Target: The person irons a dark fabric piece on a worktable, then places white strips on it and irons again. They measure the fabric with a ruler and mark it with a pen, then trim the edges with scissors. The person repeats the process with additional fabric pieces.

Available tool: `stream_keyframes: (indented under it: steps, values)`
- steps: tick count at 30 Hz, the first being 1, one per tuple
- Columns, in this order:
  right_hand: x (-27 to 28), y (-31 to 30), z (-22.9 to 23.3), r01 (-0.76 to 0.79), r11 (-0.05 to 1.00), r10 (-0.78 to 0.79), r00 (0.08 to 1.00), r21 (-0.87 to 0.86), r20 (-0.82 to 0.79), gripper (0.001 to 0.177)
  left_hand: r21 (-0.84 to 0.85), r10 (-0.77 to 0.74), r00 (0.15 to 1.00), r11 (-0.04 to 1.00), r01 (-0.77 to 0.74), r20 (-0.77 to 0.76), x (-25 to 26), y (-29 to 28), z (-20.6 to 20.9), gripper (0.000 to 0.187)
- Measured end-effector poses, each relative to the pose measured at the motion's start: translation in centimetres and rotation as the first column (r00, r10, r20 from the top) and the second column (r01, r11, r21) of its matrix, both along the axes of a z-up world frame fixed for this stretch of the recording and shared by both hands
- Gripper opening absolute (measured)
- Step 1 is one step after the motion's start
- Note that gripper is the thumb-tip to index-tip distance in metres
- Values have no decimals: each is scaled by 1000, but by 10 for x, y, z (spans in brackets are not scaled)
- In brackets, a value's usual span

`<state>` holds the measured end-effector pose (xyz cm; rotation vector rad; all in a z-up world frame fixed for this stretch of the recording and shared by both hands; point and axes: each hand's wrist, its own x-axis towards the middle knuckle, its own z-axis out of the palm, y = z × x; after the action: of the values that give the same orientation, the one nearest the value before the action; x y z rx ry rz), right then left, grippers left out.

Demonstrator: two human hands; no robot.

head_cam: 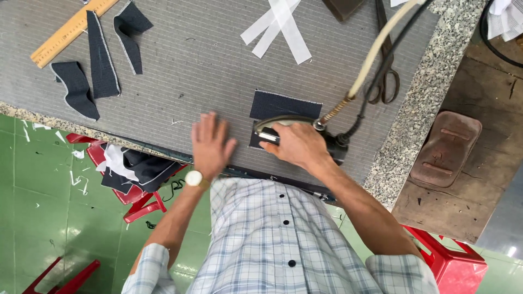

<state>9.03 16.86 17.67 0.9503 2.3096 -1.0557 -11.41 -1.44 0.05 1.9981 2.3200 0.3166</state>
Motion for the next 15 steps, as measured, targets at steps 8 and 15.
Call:
stream_keyframes:
  steps: [8,15]
  values:
    - [-64,-19,-28,-111,993,114,985,29,-129,47,220,196,978,960,-175,-77,-98,13,-4,25]
    - [-45,-22,-30,-55,996,48,993,-69,-106,47,286,160,986,948,-139,-49,-105,20,1,17]
